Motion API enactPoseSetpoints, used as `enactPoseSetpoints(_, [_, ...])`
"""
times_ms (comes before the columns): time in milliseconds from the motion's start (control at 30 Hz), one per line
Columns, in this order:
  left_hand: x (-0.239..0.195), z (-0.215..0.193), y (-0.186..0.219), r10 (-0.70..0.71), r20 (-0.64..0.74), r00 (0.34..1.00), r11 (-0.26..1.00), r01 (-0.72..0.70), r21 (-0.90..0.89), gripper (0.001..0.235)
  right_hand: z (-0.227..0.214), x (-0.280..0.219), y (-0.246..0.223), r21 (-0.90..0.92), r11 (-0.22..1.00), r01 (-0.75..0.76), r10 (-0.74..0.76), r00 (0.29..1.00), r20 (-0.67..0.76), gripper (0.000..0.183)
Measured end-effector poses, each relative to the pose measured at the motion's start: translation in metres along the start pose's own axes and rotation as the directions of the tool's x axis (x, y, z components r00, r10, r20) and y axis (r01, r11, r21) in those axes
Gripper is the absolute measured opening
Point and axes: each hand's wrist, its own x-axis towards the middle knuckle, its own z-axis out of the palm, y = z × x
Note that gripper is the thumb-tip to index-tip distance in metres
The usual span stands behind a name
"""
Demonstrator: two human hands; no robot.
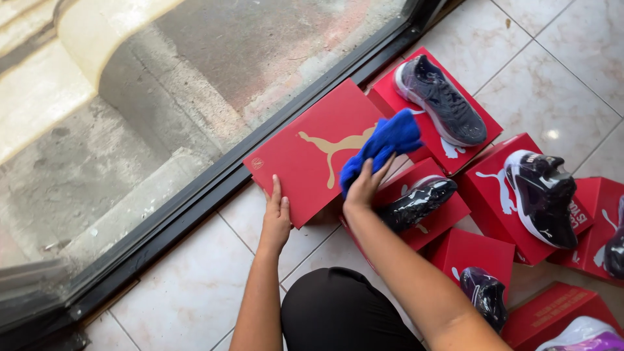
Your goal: Wipe shoe boxes with a cloth and stack them.
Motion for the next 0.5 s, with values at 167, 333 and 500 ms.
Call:
enactPoseSetpoints(167, [0.011, 0.001, -0.022, 0.060, -0.016, 0.998, 0.990, -0.057, 0.126, 0.057, -0.020, -0.054, 0.018, 0.216, 0.814, -0.539, 0.545, 0.838, 0.036, 0.049])
enactPoseSetpoints(333, [0.011, -0.001, -0.032, 0.192, -0.063, 0.979, 0.828, -0.127, 0.546, 0.057, -0.022, 0.018, 0.018, 0.251, 0.651, -0.717, 0.727, 0.684, 0.068, 0.050])
enactPoseSetpoints(500, [0.009, -0.003, -0.015, 0.191, -0.018, 0.981, 0.756, -0.135, 0.640, 0.058, -0.016, 0.098, -0.001, 0.493, 0.809, -0.320, 0.362, 0.932, 0.010, 0.034])
